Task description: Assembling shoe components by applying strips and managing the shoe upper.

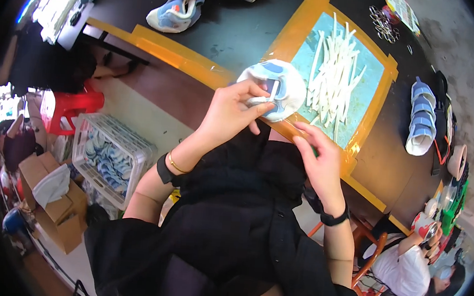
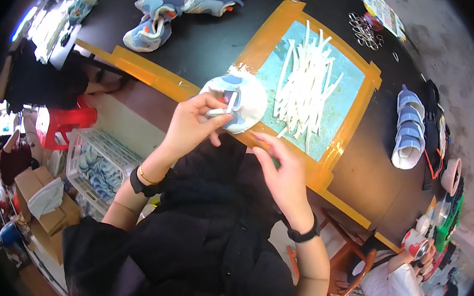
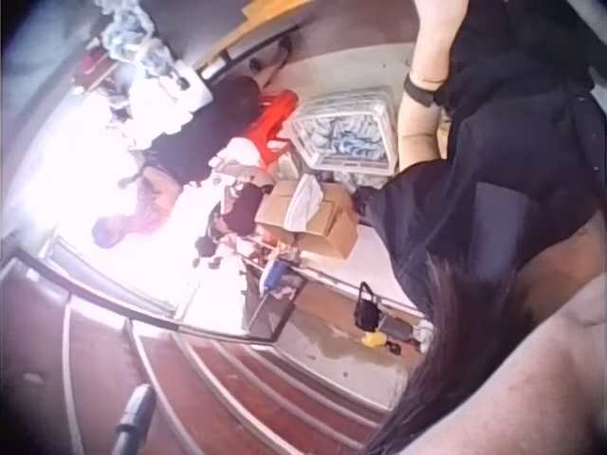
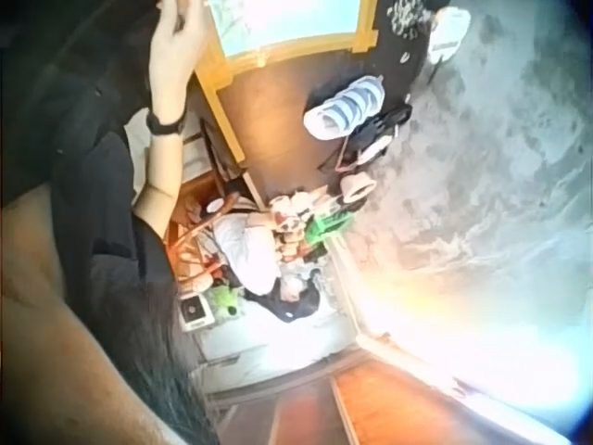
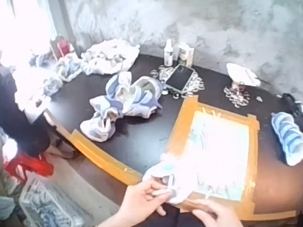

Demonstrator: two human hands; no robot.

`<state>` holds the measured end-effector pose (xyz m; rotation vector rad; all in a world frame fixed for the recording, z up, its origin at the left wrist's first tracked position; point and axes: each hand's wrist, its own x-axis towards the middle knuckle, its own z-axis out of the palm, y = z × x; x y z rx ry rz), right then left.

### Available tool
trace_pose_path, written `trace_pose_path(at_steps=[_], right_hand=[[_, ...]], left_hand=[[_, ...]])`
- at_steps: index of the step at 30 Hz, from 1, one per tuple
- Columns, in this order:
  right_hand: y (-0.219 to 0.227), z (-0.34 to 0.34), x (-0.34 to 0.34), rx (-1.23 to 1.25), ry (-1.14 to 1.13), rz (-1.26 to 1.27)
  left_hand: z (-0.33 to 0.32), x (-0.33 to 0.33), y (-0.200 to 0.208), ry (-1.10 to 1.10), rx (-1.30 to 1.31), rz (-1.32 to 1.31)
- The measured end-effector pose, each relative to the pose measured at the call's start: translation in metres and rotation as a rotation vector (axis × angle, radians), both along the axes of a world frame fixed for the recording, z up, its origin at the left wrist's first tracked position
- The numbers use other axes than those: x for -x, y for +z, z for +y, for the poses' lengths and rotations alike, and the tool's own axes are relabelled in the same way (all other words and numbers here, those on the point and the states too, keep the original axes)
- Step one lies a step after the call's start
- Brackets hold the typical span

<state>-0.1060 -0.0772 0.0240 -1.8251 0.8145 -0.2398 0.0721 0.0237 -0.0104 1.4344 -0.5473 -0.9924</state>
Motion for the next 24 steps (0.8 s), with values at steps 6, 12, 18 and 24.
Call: trace_pose_path(at_steps=[6,12,18,24], right_hand=[[0.005,-0.007,0.018,-0.358,-0.481,-0.487],[0.011,-0.019,0.033,-0.736,-0.479,-0.685],[0.004,-0.019,0.041,-0.913,-0.372,-0.719],[0.009,-0.015,0.040,-0.951,-0.365,-0.753]], left_hand=[[-0.015,0.033,0.047,-0.132,0.075,0.224],[-0.018,0.032,0.060,-0.145,0.420,-0.614],[-0.029,0.028,0.097,-0.126,0.290,-1.401],[-0.039,0.033,0.082,-0.283,0.320,-1.180]])
